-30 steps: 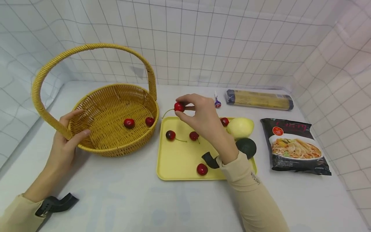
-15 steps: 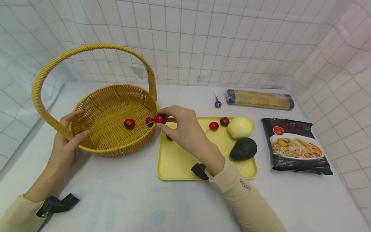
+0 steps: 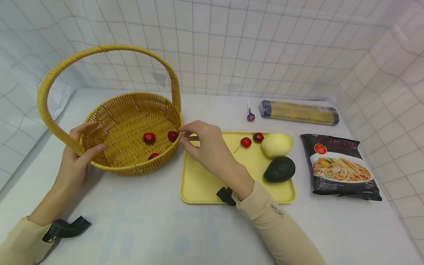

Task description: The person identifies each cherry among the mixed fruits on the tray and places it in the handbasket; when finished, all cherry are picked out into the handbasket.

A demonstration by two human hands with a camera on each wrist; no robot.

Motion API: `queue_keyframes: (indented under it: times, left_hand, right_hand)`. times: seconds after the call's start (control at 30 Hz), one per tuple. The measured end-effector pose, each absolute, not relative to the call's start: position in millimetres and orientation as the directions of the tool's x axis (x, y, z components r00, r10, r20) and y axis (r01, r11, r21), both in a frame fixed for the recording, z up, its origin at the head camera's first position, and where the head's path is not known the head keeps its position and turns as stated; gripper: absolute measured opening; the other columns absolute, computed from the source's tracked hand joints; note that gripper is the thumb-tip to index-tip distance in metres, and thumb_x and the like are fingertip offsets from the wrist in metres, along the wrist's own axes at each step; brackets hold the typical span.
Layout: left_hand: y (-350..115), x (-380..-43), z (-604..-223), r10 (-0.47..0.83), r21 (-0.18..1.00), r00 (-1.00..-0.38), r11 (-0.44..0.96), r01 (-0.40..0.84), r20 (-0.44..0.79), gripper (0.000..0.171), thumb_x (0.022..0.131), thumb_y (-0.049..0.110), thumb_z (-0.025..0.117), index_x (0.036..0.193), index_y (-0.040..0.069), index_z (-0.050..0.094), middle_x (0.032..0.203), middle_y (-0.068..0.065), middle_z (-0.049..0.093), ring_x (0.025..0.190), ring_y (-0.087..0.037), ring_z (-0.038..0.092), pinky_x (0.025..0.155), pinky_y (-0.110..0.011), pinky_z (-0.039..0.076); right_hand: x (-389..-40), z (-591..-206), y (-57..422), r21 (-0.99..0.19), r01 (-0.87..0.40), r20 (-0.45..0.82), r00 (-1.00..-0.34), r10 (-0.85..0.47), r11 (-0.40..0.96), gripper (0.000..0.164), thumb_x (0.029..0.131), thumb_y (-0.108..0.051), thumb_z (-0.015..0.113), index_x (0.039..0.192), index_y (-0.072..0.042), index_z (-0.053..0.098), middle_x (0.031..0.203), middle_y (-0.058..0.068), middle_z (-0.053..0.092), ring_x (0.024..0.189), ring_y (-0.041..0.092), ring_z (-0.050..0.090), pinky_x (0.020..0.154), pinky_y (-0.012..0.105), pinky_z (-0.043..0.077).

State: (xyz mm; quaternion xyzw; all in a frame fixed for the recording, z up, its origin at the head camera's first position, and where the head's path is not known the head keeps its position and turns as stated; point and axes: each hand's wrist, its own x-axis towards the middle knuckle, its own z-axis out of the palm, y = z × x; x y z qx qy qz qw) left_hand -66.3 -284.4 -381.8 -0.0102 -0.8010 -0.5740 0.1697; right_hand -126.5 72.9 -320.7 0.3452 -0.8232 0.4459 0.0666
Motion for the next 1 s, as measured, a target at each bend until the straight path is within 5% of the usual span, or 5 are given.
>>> queue_keyframes:
  times: [0.43,0.77,1.0]
  left_hand:
    - [-281,-67,-381,-0.159,0.917,-0.948,0.339,0.212,0.277,0.064,0.1,0.006,0.064,0.159,0.015,0.043,0.165,-0.007,0.037,0.155,-0.011,0.027,0.12,-0.027,0.017]
    - [-281,-66,-381,-0.155,0.913,-0.95,0.353,0.203,0.271,0.064,0.101,0.009,0.065,0.16,0.017,0.042,0.164,-0.006,0.038,0.152,-0.012,0.029,0.118,-0.027,0.02]
    - [-285,-63,-380,-0.168,0.921,-0.951,0.34,0.191,0.259,0.064,0.101,0.01,0.064,0.161,0.017,0.041,0.166,-0.008,0.035,0.156,-0.014,0.025,0.123,-0.033,0.012]
  right_hand:
    - [-157,-309,122,-0.711,-0.465,0.25,-0.868,-0.429,0.527,0.032,0.095,-0.013,0.08,0.127,-0.009,0.075,0.121,0.006,0.076,0.106,0.021,0.076,0.091,0.032,0.06]
    - [-164,-306,140,-0.734,-0.432,0.237,-0.886,-0.399,0.524,0.042,0.092,-0.019,0.083,0.132,-0.013,0.073,0.125,0.003,0.075,0.106,0.016,0.075,0.092,0.03,0.059]
    - [-162,-319,121,-0.738,-0.441,0.126,-0.834,-0.537,0.511,0.037,0.093,-0.02,0.082,0.129,-0.011,0.075,0.127,0.006,0.075,0.108,0.021,0.074,0.093,0.037,0.06]
